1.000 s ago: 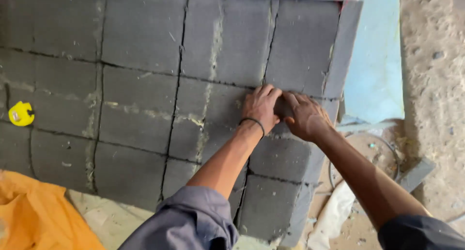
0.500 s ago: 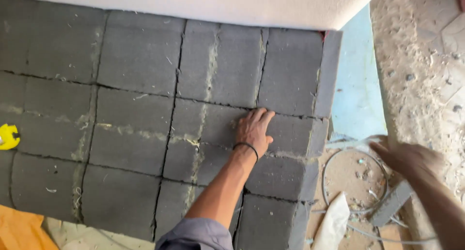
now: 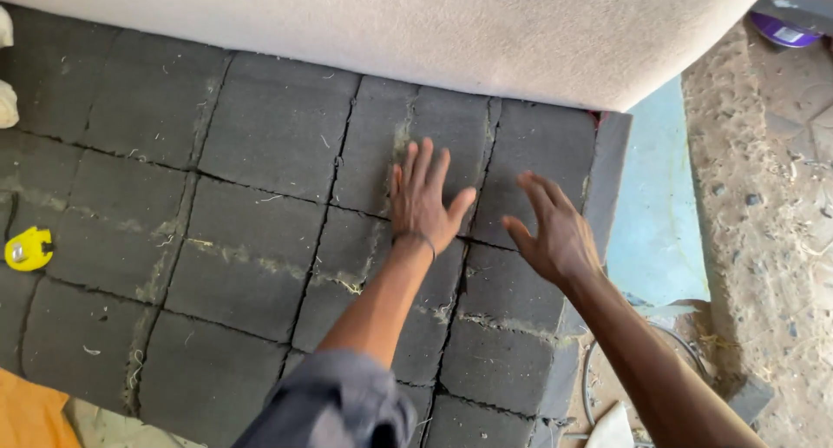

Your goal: Measuring the dimensions and checking the alignment of foam blocks on a furniture frame using a tape measure and manual inspection.

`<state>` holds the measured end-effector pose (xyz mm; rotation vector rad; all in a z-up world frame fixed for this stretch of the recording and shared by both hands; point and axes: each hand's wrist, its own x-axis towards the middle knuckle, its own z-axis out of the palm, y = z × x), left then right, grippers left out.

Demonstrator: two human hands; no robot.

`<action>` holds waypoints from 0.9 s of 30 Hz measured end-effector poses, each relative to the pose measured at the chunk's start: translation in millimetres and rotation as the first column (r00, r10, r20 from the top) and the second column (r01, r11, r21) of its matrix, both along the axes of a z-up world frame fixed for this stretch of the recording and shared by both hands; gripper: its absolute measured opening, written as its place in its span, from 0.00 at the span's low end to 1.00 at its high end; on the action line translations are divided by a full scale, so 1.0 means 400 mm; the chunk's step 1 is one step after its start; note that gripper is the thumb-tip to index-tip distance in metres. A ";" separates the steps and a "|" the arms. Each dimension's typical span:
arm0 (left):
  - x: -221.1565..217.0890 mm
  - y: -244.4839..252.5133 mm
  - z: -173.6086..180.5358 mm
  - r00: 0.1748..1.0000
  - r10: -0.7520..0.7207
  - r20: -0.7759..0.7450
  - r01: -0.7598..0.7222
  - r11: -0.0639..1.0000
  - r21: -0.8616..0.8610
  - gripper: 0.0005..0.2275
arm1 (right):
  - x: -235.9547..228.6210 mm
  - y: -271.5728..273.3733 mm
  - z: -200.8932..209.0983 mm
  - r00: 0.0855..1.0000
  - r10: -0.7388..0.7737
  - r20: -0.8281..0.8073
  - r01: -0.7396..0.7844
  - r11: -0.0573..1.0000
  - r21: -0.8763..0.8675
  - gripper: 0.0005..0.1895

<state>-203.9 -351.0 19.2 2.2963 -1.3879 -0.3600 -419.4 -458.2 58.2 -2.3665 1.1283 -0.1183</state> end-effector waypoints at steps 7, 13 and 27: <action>0.109 -0.275 -0.021 0.970 0.242 -0.007 -0.234 0.942 0.241 0.60 | 0.203 -0.027 -0.084 0.851 -0.438 0.290 0.206 0.786 0.583 0.52; 0.104 -0.306 -0.193 0.930 0.304 0.205 -0.329 0.939 0.100 0.49 | 0.245 0.041 -0.070 0.645 -0.563 0.517 0.063 0.713 0.698 0.47; 0.102 -0.323 -0.154 0.939 0.307 0.154 -0.337 0.911 0.238 0.46 | 0.513 -0.224 -0.159 0.704 -0.707 0.065 0.439 0.506 0.743 0.73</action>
